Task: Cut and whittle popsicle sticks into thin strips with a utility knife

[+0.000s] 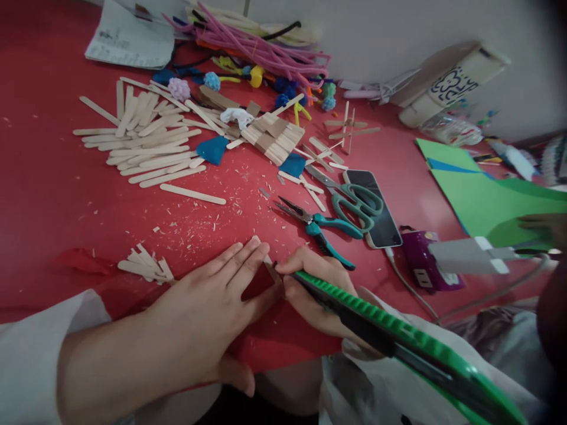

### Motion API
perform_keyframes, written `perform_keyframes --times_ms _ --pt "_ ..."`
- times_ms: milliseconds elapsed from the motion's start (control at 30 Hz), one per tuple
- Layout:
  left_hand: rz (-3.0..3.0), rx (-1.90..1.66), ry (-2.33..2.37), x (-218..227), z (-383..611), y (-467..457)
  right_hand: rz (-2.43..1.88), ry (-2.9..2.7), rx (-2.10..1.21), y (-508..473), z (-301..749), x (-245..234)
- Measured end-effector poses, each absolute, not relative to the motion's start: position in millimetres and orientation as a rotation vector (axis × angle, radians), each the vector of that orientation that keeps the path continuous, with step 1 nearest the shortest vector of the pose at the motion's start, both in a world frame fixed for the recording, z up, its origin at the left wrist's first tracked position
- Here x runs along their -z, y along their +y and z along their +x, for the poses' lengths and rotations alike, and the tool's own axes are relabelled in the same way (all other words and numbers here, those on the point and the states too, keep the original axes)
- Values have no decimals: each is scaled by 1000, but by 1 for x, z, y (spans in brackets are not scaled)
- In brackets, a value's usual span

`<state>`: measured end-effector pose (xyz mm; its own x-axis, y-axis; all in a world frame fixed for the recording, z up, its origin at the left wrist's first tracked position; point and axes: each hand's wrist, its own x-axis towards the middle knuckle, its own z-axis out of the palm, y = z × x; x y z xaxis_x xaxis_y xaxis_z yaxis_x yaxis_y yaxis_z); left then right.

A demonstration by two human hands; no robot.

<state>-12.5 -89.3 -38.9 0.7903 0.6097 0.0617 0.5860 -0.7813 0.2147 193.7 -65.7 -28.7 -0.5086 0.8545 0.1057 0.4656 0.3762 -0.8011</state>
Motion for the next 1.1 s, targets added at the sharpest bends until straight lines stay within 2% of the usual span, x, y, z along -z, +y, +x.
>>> perform_keyframes --times_ms 300,667,833,1100 --pt "2769 -193 955 40 -12 -91 -1005 -2260 -890 -59 193 34" --pt "2785 -180 962 37 -11 -89 -1092 -2103 -904 -67 197 31" --pt "2790 -156 942 37 -11 -88 -1121 -1995 -777 -70 197 29" --pt "2818 -156 933 37 -10 -89 -1121 -2070 -817 -66 194 29"
